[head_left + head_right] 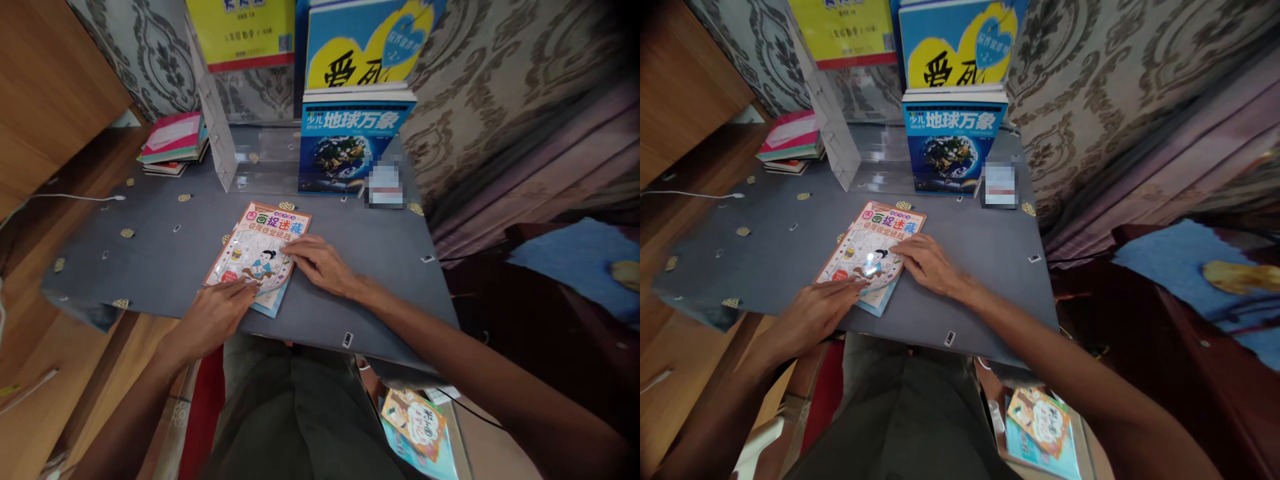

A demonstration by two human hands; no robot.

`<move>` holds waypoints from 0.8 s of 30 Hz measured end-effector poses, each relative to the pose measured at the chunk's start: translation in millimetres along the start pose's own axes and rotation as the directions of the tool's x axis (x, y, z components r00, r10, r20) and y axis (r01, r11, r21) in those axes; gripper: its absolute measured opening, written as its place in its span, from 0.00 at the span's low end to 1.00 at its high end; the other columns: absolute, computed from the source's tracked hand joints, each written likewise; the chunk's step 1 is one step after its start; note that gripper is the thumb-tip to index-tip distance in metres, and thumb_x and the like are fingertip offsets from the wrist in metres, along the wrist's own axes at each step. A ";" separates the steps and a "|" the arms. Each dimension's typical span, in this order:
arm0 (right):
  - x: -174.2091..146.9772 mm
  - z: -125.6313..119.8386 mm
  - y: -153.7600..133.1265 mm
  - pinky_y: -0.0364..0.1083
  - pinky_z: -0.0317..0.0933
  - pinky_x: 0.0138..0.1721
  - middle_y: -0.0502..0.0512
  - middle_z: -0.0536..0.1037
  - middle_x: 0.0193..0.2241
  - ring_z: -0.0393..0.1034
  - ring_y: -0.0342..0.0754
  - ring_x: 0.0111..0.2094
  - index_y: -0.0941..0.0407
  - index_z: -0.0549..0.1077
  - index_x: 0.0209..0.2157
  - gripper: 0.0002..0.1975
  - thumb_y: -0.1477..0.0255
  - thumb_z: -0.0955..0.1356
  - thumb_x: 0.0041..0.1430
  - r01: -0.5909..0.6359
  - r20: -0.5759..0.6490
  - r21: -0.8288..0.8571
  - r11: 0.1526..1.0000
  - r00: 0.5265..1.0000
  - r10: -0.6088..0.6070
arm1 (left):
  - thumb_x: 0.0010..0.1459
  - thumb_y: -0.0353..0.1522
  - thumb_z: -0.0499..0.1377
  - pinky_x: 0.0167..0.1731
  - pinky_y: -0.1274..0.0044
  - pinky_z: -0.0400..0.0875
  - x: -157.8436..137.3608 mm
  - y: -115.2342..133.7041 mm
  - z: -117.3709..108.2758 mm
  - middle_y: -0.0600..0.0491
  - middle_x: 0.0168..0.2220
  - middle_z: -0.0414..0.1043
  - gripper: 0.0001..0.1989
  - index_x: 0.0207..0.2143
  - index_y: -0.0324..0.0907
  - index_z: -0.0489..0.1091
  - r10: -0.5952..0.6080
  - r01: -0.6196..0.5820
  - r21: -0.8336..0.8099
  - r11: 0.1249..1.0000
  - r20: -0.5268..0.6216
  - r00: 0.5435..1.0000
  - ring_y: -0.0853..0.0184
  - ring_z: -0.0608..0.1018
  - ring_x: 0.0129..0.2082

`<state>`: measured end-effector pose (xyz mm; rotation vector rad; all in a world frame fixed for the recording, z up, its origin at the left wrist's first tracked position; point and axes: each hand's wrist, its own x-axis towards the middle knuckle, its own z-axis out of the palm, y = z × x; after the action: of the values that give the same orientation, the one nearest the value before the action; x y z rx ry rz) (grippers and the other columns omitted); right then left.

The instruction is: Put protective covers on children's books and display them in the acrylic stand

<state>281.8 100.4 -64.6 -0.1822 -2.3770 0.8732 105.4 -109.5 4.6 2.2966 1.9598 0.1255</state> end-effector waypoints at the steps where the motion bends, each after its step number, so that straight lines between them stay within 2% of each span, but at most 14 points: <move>1: 0.2 -0.4 -1.5 0.59 0.65 0.55 0.59 0.82 0.46 0.74 0.54 0.50 0.53 0.77 0.51 0.15 0.72 0.62 0.69 -0.003 0.002 0.006 1.000 1.000 0.003 | 0.68 0.25 0.49 0.55 0.65 0.75 0.2 -0.5 -0.7 0.46 0.55 0.77 0.19 0.56 0.42 0.70 -0.016 0.016 -0.017 1.000 -0.002 1.000 0.60 0.78 0.56; 6: -0.7 -0.6 -8.1 0.58 0.67 0.53 0.59 0.82 0.44 0.74 0.54 0.48 0.53 0.77 0.51 0.15 0.70 0.63 0.69 0.002 0.003 0.010 1.000 1.000 -0.002 | 0.68 0.25 0.48 0.55 0.64 0.75 0.3 -2.0 -0.9 0.47 0.55 0.76 0.21 0.59 0.42 0.68 -0.003 0.002 -0.033 0.999 -0.007 1.000 0.60 0.77 0.57; 11: -2.6 0.3 -13.1 0.58 0.67 0.53 0.60 0.82 0.45 0.74 0.54 0.49 0.54 0.77 0.51 0.15 0.69 0.62 0.70 -0.001 0.015 0.010 1.000 1.000 0.001 | 0.68 0.28 0.50 0.50 0.66 0.77 2.3 8.4 -2.2 0.44 0.53 0.77 0.14 0.51 0.40 0.72 0.013 -0.014 0.086 0.996 0.017 1.000 0.59 0.79 0.53; 13: -2.6 0.2 -14.3 0.58 0.67 0.53 0.60 0.82 0.44 0.74 0.54 0.48 0.54 0.78 0.51 0.16 0.69 0.62 0.70 -0.004 0.014 0.005 1.000 1.000 0.003 | 0.67 0.30 0.54 0.50 0.66 0.77 3.1 15.0 -2.9 0.42 0.55 0.75 0.13 0.52 0.39 0.71 0.037 -0.042 0.152 0.988 0.034 0.999 0.56 0.78 0.54; 18: -1.8 0.1 -14.3 0.58 0.67 0.53 0.59 0.82 0.45 0.74 0.53 0.48 0.53 0.78 0.51 0.15 0.69 0.63 0.70 -0.032 0.026 -0.007 0.999 0.999 0.032 | 0.61 0.21 0.53 0.49 0.61 0.77 6.1 21.4 -4.1 0.38 0.57 0.71 0.22 0.57 0.36 0.67 0.068 -0.113 0.294 0.949 0.158 0.985 0.48 0.74 0.59; 21: -1.7 0.8 -12.5 0.57 0.67 0.53 0.59 0.82 0.45 0.74 0.53 0.48 0.53 0.78 0.51 0.15 0.69 0.63 0.69 -0.032 0.023 -0.004 0.999 0.999 0.032 | 0.63 0.21 0.52 0.48 0.62 0.78 8.5 14.6 -8.1 0.40 0.56 0.73 0.18 0.54 0.38 0.70 0.082 -0.126 0.235 0.964 0.186 0.979 0.51 0.76 0.56; 24: -1.9 1.3 -10.6 0.57 0.67 0.52 0.60 0.82 0.45 0.75 0.53 0.48 0.54 0.78 0.50 0.14 0.70 0.63 0.69 -0.022 0.021 0.005 1.000 1.000 0.022 | 0.67 0.27 0.52 0.45 0.65 0.78 9.7 2.6 -13.7 0.46 0.50 0.78 0.13 0.49 0.42 0.73 0.060 -0.081 0.129 0.988 0.161 0.985 0.57 0.81 0.47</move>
<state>283.4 90.9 -59.7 -0.1978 -2.3966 0.8953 107.5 -99.7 18.4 2.3779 1.8635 -0.1825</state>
